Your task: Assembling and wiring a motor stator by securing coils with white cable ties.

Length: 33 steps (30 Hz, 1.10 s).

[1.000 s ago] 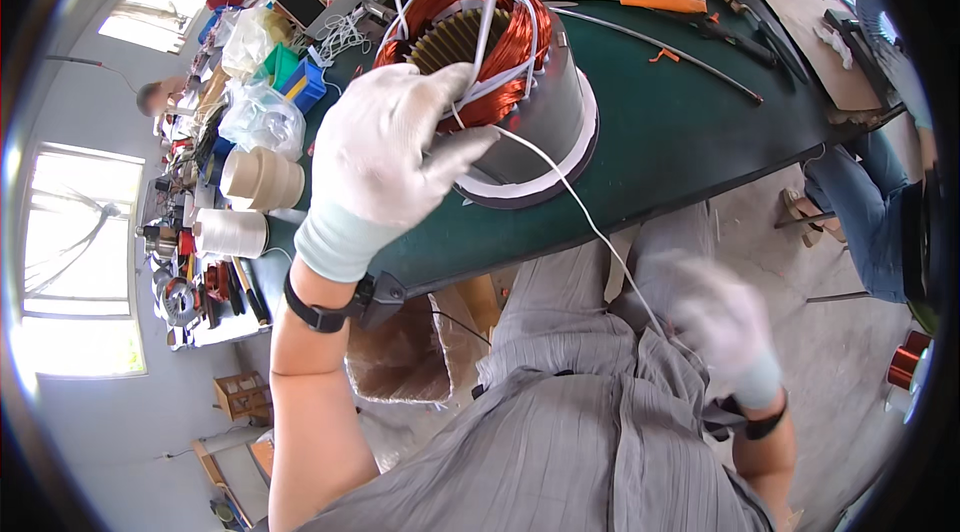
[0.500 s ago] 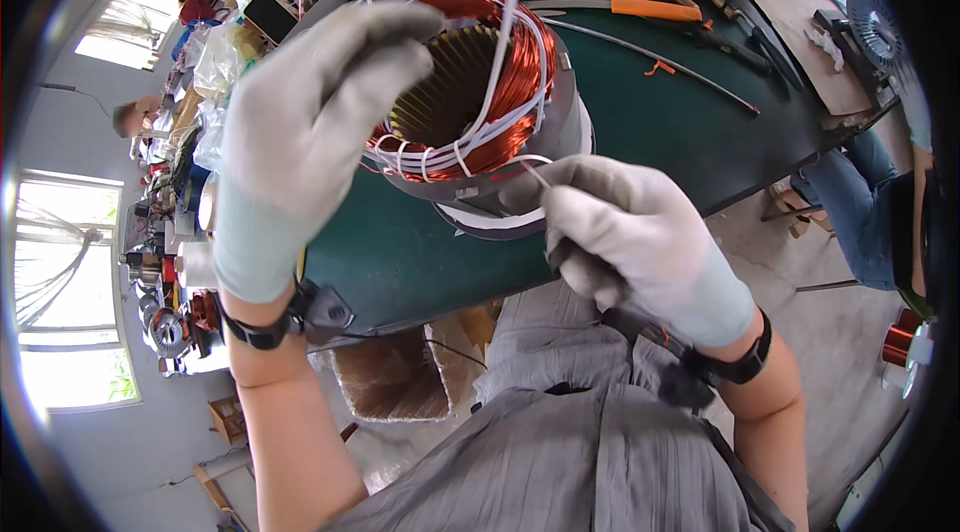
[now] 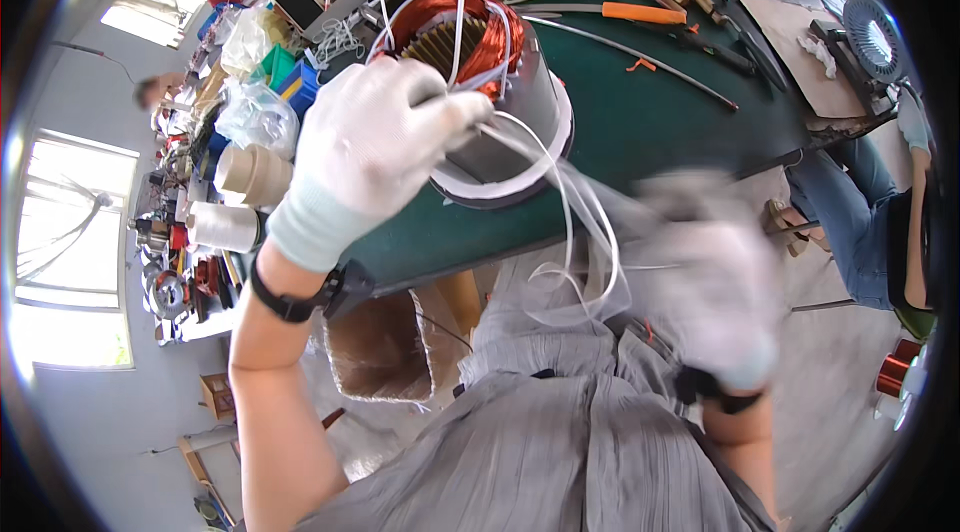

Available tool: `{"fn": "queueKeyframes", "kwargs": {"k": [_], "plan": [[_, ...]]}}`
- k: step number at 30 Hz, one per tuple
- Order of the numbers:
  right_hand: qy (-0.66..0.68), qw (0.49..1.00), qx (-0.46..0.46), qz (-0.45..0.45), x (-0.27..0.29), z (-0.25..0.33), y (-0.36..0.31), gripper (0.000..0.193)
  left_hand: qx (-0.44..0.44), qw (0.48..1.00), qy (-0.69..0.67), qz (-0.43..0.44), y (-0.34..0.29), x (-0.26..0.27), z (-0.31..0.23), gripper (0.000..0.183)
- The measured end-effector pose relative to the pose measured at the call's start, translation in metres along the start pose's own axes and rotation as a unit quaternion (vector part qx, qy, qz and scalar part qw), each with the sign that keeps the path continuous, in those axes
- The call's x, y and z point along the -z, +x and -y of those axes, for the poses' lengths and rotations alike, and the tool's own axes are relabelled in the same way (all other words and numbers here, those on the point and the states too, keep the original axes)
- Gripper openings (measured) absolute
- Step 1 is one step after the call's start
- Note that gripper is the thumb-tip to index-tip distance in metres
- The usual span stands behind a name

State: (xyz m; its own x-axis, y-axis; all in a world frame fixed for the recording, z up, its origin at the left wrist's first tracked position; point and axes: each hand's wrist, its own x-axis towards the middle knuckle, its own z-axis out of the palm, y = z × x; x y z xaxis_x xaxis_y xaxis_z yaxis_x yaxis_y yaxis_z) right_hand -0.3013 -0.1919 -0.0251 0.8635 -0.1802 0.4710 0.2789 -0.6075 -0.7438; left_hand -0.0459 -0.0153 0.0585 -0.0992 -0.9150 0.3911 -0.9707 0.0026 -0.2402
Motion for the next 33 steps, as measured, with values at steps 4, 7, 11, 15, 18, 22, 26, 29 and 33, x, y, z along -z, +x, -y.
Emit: {"fn": "queueKeyframes", "kwargs": {"k": [4, 7, 11, 15, 18, 22, 26, 29, 33], "plan": [[0.108, 0.981, -0.096, -0.127, 0.108, -0.048, -0.173, 0.043, 0.036, 0.997, -0.019, -0.058, -0.008, -0.009, -0.003, 0.023], [0.239, 0.916, -0.186, -0.263, 0.106, -0.058, -0.185, 0.034, 0.026, 0.994, -0.032, -0.098, -0.004, -0.014, -0.032, 0.022], [0.406, 0.759, -0.296, -0.414, 0.046, -0.061, -0.097, 0.033, 0.003, 0.966, -0.253, -0.048, -0.015, -0.031, -0.084, 0.026], [0.141, 0.975, -0.153, -0.082, -0.047, -0.006, 0.056, 0.022, -0.058, 0.972, -0.189, -0.124, -0.017, -0.059, -0.082, 0.031], [0.540, 0.762, -0.358, -0.008, -0.043, 0.018, 0.082, 0.024, -0.049, 0.972, -0.190, -0.133, -0.030, -0.049, -0.062, 0.028], [0.328, 0.942, 0.008, -0.071, -0.042, -0.001, 0.071, 0.042, 0.240, 0.928, -0.188, -0.213, 0.000, -0.035, -0.026, 0.016], [0.556, 0.826, -0.068, -0.064, -0.073, 0.014, 0.100, 0.042, 0.318, 0.886, -0.276, -0.193, 0.003, -0.041, -0.015, 0.011], [0.336, 0.941, 0.034, -0.026, -0.093, -0.036, 0.073, 0.038, 0.337, 0.877, -0.290, -0.182, 0.004, -0.032, -0.025, 0.008], [0.289, 0.955, 0.056, -0.046, -0.105, -0.043, 0.069, 0.033, 0.346, 0.873, -0.312, -0.145, 0.004, -0.035, -0.017, 0.021]]}}
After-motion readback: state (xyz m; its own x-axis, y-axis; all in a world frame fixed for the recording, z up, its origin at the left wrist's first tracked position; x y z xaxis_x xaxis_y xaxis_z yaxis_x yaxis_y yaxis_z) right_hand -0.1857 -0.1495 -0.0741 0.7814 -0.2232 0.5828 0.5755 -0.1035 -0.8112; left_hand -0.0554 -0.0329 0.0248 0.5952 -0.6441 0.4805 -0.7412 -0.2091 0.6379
